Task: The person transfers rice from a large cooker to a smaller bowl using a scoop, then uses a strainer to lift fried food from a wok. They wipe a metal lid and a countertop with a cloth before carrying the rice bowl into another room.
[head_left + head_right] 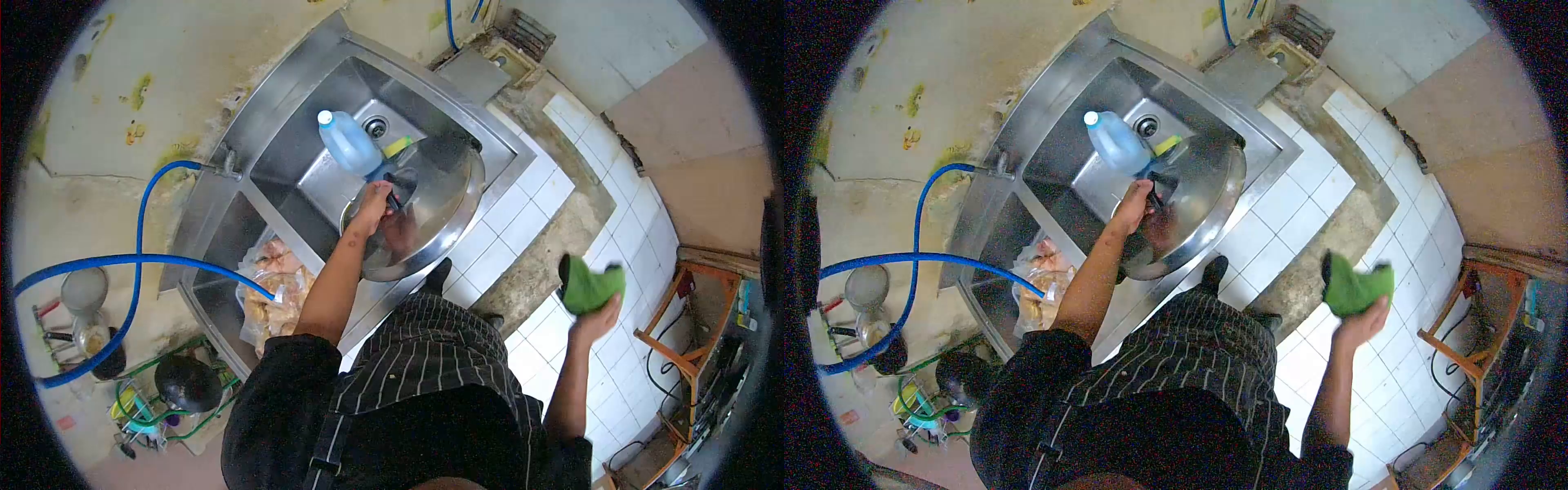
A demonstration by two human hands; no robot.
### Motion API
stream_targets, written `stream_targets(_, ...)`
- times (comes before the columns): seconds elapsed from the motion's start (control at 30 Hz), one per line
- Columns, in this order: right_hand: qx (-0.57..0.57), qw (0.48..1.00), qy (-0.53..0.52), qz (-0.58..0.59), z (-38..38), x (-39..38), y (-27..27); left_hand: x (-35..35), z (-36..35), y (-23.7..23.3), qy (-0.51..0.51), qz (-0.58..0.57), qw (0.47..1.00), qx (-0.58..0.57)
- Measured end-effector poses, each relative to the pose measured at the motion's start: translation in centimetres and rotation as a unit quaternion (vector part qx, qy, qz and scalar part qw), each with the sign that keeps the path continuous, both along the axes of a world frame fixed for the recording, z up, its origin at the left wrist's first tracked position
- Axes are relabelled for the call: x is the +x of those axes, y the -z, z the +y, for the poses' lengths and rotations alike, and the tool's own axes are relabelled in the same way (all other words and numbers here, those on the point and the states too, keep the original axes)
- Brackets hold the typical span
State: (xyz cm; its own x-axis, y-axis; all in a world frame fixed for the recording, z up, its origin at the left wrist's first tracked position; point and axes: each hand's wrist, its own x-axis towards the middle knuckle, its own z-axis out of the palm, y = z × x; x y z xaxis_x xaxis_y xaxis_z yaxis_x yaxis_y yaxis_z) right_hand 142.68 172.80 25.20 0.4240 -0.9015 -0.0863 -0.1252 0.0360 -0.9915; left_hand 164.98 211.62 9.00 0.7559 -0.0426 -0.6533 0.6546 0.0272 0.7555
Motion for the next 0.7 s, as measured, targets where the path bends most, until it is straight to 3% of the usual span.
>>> stream_targets(0.03, 0.0, 0.998, -0.009, 0.058, -1.6, -3.9, 2.6, -0.3, 0.2, 0.2, -0.004, -0.002, 1.0, 0.024)
stream_targets(0.1, -0.124, 0.961, -0.013, 0.248, -3.3, -12.3, 8.1, -0.5, 0.1, -0.2, -0.001, -0.006, 0.999, 0.051)
stream_targets(0.17, -0.064, 0.883, -0.031, 0.464, -4.3, -23.9, 13.9, -1.2, -0.6, -2.2, -0.011, -0.039, 0.992, 0.123)
stream_targets(0.2, -0.018, 0.885, -0.107, 0.453, -3.0, -29.1, 15.0, -1.2, -0.4, -1.4, 0.001, -0.042, 0.991, 0.124)
stream_targets(0.23, -0.239, 0.735, -0.302, 0.559, -3.9, -39.4, 20.6, -1.5, 0.3, 0.1, -0.005, -0.068, 0.988, 0.142)
stream_targets(0.27, -0.208, 0.684, -0.354, 0.603, -0.9, -40.7, 17.9, -1.9, 0.9, 1.3, -0.013, -0.096, 0.983, 0.156)
stream_targets(0.3, -0.068, 0.568, -0.288, 0.768, 0.5, -43.0, 19.4, -2.4, 1.4, 2.4, -0.006, -0.099, 0.983, 0.154)
stream_targets(0.37, -0.266, 0.575, -0.489, 0.6, 2.3, -57.0, 27.6, -2.9, 1.6, 3.1, 0.028, -0.255, 0.926, 0.277)
stream_targets(0.4, -0.058, 0.775, -0.327, 0.538, 4.0, -56.6, 26.6, -3.4, 1.7, 2.3, 0.056, -0.333, 0.86, 0.382)
stream_targets(0.43, 0.152, 0.893, -0.119, 0.407, 6.8, -56.0, 25.0, -4.3, 0.7, 1.1, 0.083, -0.412, 0.776, 0.47)
stream_targets(0.47, 0.264, 0.91, -0.061, 0.314, 7.7, -51.1, 20.5, -5.7, -2.8, -3.9, 0.031, -0.439, 0.733, 0.518)
stream_targets(0.5, 0.003, 0.91, -0.167, 0.378, 9.0, -56.0, 26.5, -7.2, -6.1, -9.0, 0.03, -0.414, 0.829, 0.375)
stream_targets(0.53, 0.122, 0.797, -0.109, 0.581, 8.8, -54.0, 24.1, -8.8, -10.5, -12.5, 0.008, -0.452, 0.798, 0.399)
stream_targets(0.57, 0.225, 0.845, 0.043, 0.484, 9.7, -51.2, 21.1, -9.7, -11.9, -12.1, 0.079, -0.512, 0.751, 0.409)
stream_targets(0.63, 0.119, 0.829, 0.2, 0.509, 9.4, -47.2, 16.9, -12.3, -17.6, -11.7, 0.158, -0.644, 0.686, 0.298)
stream_targets(0.67, 0.136, 0.839, 0.222, 0.477, 8.7, -47.5, 16.0, -15.3, -22.0, -13.5, 0.209, -0.642, 0.702, 0.225)
stream_targets(0.7, 0.08, 0.888, 0.27, 0.364, 8.8, -49.2, 18.3, -18.6, -26.2, -14.4, 0.256, -0.635, 0.711, 0.161)
